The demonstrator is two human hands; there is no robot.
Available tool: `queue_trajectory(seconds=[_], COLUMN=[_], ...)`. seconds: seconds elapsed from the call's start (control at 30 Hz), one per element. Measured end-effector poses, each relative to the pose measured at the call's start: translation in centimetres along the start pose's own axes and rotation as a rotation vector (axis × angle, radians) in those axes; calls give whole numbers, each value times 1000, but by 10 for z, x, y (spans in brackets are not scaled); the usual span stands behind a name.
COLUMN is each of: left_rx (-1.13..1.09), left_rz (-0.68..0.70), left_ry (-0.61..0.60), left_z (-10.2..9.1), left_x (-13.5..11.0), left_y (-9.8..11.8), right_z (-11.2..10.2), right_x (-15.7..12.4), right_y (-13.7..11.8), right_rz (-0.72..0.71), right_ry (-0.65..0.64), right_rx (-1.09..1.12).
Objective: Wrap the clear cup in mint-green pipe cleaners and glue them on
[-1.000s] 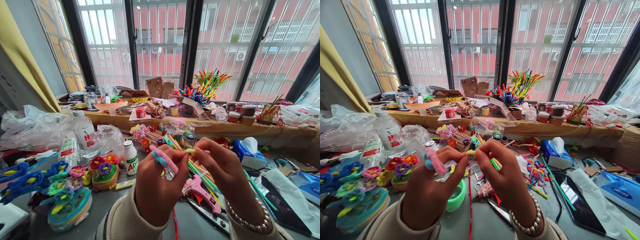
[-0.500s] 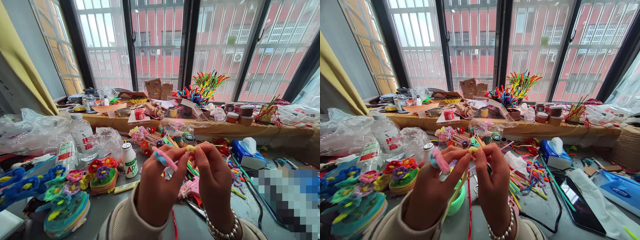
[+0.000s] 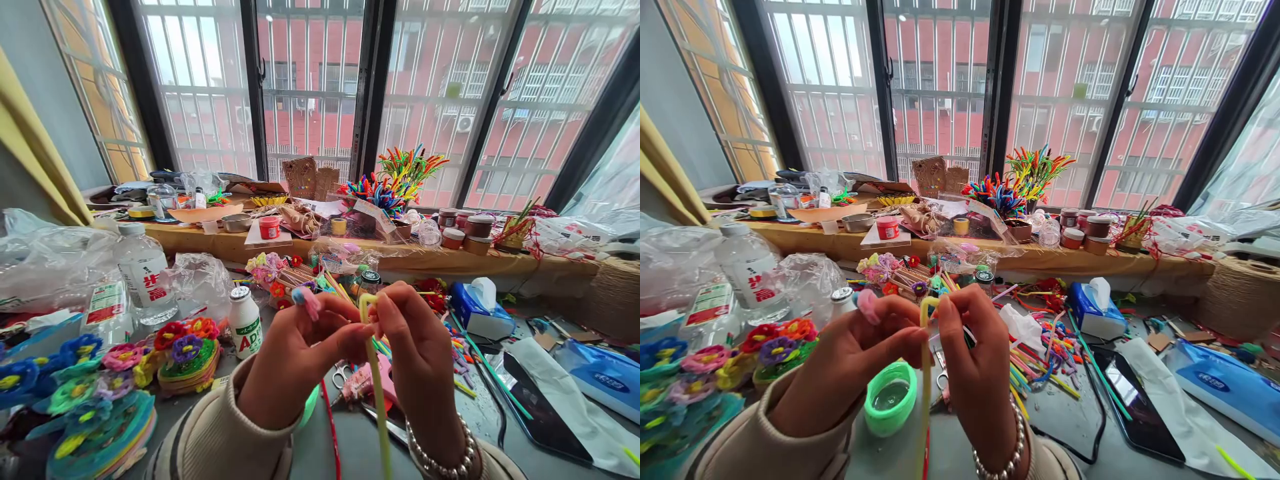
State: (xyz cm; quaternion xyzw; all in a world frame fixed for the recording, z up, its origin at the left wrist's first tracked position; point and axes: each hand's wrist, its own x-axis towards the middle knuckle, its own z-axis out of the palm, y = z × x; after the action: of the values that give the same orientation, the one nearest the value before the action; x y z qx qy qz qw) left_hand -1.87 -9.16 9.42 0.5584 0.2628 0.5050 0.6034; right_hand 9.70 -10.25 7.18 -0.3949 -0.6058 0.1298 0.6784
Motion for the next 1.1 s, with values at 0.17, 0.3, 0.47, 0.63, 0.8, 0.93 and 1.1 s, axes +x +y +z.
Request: queue_trajectory(seconds=[0.17, 0.3, 0.47, 0.63, 0.8, 0.93, 1.1], left_rx=[36, 97, 42, -57, -94, -45, 288], left_rz=[128, 183, 238, 284, 292, 310, 434], left_ry=[142, 177, 196, 254, 300, 278, 361], left_z=[-1, -3, -6, -4, -1, 2, 0], left_x=[-3, -3, 3, 8, 9, 10, 8], left_y=[7, 7, -1, -10, -13, -16, -14], right_z=[-3, -5, -8, -11, -12, -7, -6], right_x=[3, 6, 8, 9, 8, 4, 4], right_y=[-2, -2, 7, 12, 11, 12, 11], right_rz=[6, -9, -162, -379, -508, -523, -435], right_ry=[-160, -232, -197, -156, -173, -82, -7], right_rx=[20, 26, -101, -164, -272, -287, -227])
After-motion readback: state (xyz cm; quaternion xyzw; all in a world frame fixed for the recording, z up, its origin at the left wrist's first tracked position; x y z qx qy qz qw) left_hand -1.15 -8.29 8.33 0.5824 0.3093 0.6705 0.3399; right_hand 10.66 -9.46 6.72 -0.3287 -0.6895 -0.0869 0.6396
